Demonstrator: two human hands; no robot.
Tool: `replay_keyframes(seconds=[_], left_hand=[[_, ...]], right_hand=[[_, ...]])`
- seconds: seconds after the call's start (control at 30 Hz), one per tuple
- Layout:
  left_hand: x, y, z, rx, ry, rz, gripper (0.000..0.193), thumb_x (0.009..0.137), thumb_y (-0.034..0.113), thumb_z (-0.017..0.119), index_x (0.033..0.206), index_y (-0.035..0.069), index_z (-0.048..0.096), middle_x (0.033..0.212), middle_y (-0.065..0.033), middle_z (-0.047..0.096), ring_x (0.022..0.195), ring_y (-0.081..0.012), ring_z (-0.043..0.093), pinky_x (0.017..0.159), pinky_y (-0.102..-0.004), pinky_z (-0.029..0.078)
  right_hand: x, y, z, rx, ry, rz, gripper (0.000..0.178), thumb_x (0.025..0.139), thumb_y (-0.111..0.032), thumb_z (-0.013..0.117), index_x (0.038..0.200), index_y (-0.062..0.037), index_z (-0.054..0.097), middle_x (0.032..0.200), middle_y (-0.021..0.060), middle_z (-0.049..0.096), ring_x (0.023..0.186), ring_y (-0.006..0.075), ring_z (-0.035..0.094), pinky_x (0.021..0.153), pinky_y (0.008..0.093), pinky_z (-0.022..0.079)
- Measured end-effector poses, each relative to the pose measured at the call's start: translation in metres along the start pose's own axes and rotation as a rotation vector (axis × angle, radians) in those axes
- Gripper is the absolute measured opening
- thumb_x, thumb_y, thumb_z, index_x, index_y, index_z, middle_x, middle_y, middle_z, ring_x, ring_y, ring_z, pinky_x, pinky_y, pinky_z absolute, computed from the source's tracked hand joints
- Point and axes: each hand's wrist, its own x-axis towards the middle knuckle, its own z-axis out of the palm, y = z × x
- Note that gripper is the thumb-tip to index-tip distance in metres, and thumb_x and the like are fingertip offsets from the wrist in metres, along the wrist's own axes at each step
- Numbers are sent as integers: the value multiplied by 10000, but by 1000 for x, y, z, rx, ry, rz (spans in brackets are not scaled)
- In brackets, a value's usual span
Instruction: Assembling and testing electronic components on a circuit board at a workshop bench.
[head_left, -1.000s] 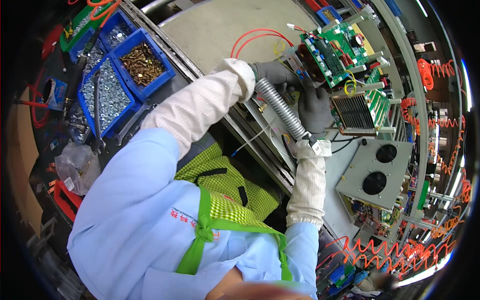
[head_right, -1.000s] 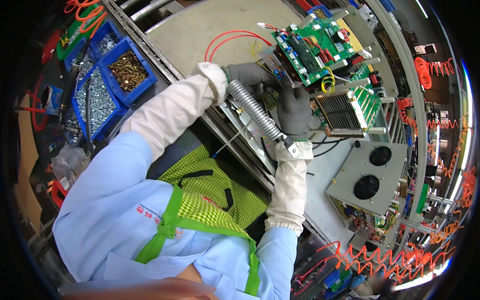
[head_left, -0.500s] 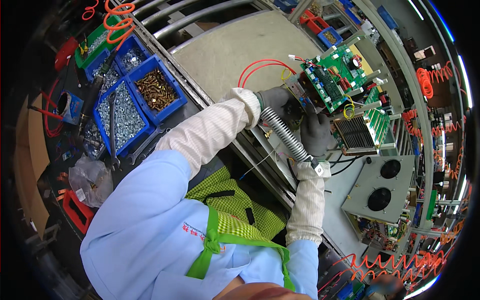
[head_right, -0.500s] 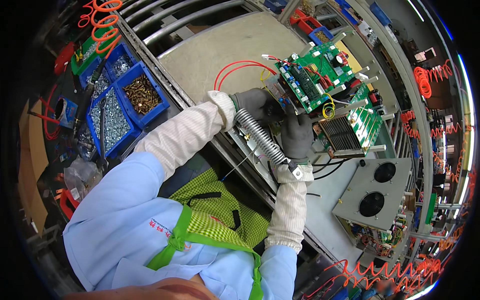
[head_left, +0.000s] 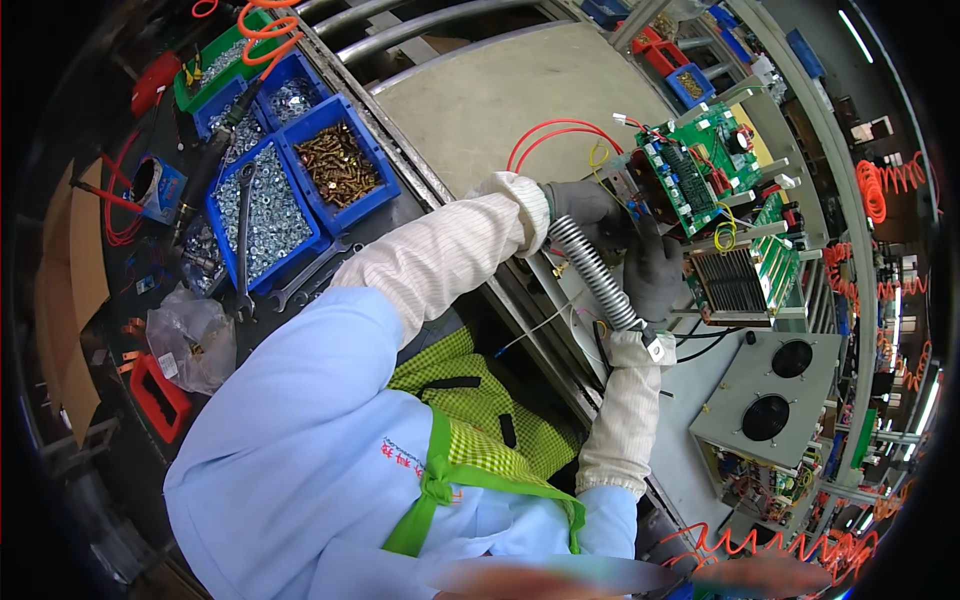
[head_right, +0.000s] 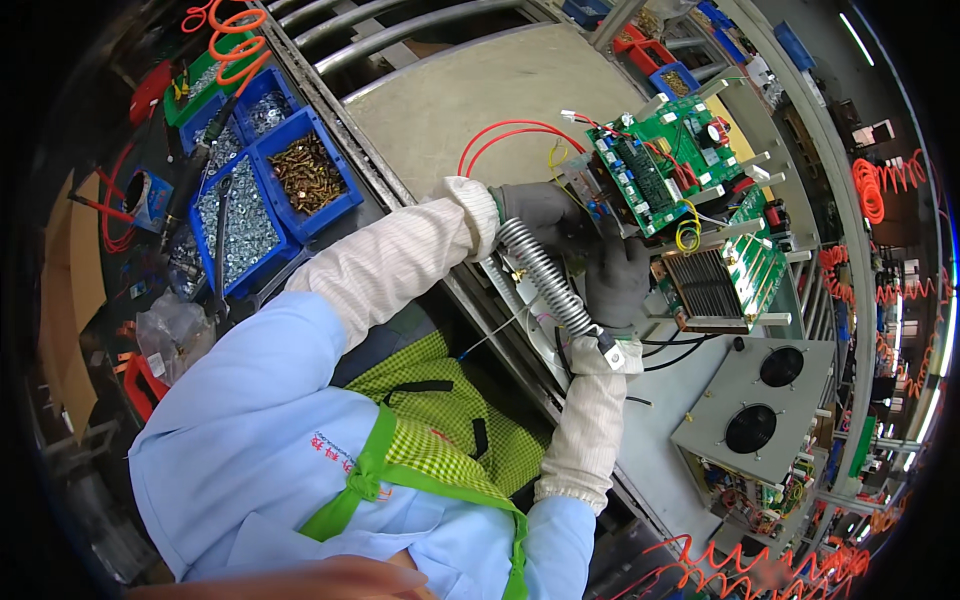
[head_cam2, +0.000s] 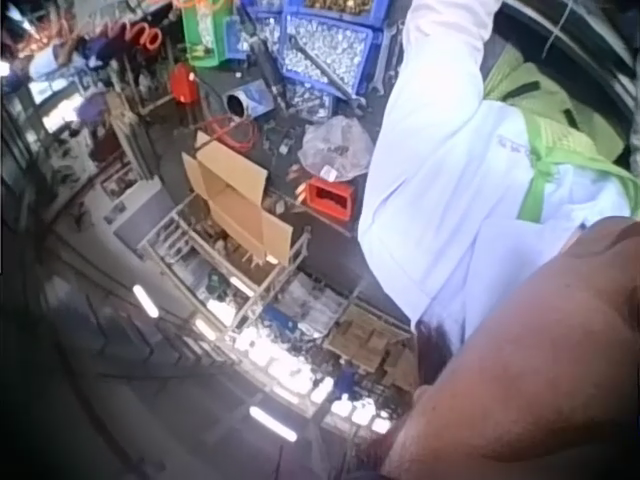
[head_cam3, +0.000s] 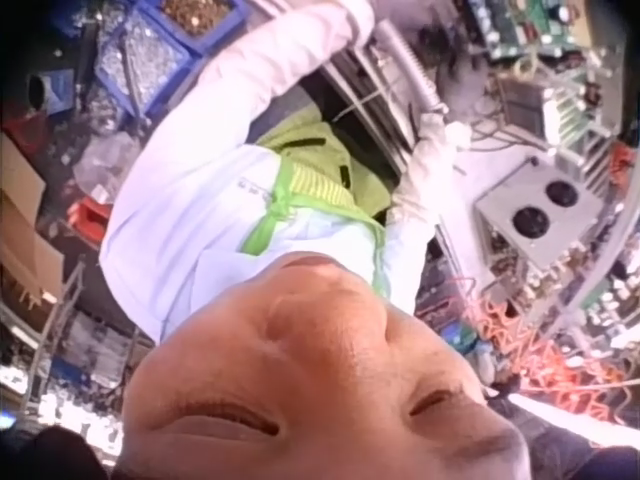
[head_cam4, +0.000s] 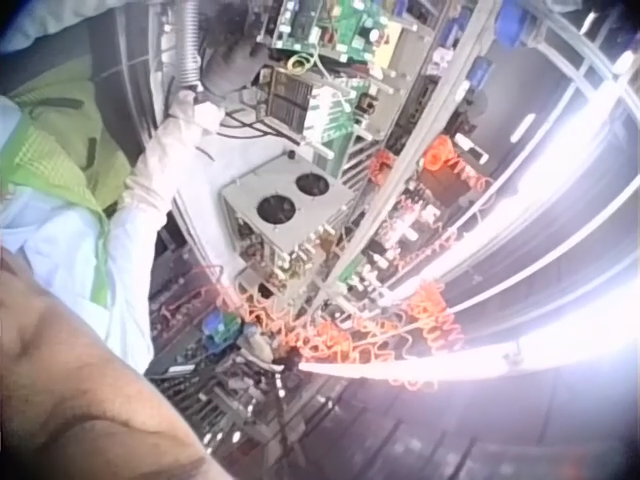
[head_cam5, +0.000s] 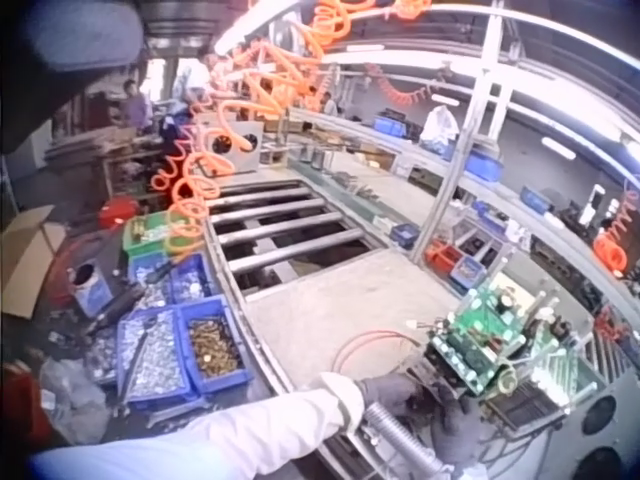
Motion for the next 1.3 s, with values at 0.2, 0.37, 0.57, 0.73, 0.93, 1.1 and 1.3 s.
replay_keyframes(seconds=[0.2,0.37,0.57,0.73,0.93,1.1,1.3], left_hand=[[8,-18,6,220,24,138,307,821,245,673,1091,101,659,1014,-142,666,940,-319,631,831,-378,496],[19,-52,21,43,98,399,275,851,270,659,1054,85,670,955,-151,668,907,-302,646,793,-362,512],[11,-30,14,275,82,158,197,846,225,665,969,73,681,906,-165,661,884,-316,641,767,-354,510],[8,-25,11,329,110,257,214,846,232,653,970,58,664,926,-159,661,880,-338,637,766,-383,511],[14,-30,12,415,82,310,250,841,271,635,994,75,655,968,-153,651,929,-357,619,791,-411,511],[17,-43,18,162,75,202,204,830,214,629,978,75,652,957,-146,647,905,-358,618,790,-408,513],[15,-29,16,-434,17,-233,174,825,113,602,988,85,658,900,-51,650,784,-190,617,678,-292,500]], right_hand=[[1,1,1,20,1,9,410,767,-100,667,1161,-213,639,787,109,540,666,297,552,552,416,449],[2,-7,-1,16,-6,11,386,773,-101,666,1149,-188,644,795,120,545,678,301,560,562,415,455],[0,-3,2,30,-3,30,407,748,-135,681,1149,-204,656,793,95,526,687,294,554,581,407,459],[0,-3,2,53,-12,39,400,758,-123,675,1150,-199,656,793,98,531,679,294,552,585,411,455],[2,-2,3,69,1,17,379,768,-99,662,1137,-186,664,784,101,530,673,289,547,582,409,450],[2,-2,3,103,2,16,378,768,-88,660,1135,-181,665,783,105,530,668,288,543,577,407,447],[5,-2,1,42,-20,0,391,772,-91,662,1154,-174,656,773,103,515,658,285,536,571,399,443]])
